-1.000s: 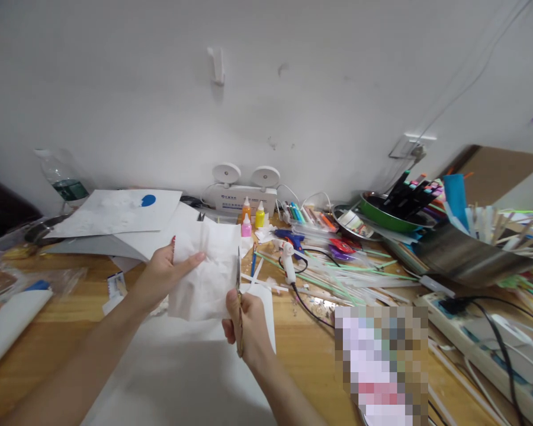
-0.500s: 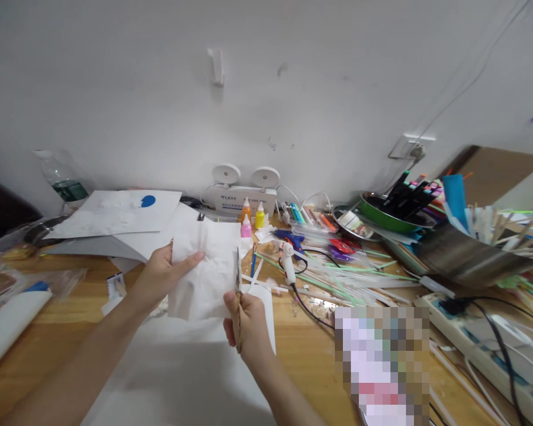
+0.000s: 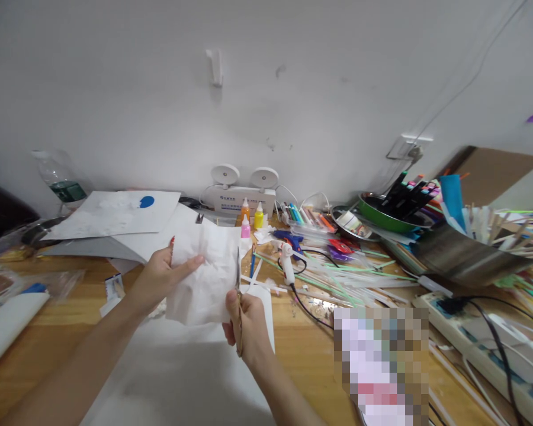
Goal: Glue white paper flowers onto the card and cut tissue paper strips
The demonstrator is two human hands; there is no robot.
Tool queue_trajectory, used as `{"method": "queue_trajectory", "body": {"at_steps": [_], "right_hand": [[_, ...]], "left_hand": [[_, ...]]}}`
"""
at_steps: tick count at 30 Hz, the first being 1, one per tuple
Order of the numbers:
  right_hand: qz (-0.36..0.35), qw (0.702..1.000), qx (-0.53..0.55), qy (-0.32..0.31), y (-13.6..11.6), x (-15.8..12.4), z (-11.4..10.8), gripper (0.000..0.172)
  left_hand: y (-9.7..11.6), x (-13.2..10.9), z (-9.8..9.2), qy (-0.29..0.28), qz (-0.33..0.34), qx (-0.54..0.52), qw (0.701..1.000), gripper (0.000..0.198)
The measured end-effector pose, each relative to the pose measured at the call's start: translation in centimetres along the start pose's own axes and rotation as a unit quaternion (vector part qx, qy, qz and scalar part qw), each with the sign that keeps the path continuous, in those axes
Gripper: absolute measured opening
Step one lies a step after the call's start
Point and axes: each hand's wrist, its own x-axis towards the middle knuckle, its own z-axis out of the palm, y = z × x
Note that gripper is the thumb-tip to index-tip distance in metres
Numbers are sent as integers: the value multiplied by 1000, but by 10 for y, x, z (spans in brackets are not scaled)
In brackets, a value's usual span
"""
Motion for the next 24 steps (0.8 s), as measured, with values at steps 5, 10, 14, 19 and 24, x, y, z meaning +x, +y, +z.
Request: {"method": "queue_trajectory", "body": {"at_steps": [5,10,14,19,24], "right_hand": [[1,1000,-1,23,-9,0,-1,62],[7,1000,7,28,-7,1,0,61],[4,1000,2,30,-1,3,-1,61],[11,999,-22,24,-4,2,-3,62],[34,999,-28,20,-7,3,-4,62]], "left_hand": [[4,-3,0,-30,-6,23,999,31],[7,-4,0,-32,-8,13,999,31],[7,-3,-1,-44,-20,2,999,29],[6,-3,-2,-47,-19,5,999,28],[6,-4,-2,-51,-15,-2,999,28]]}}
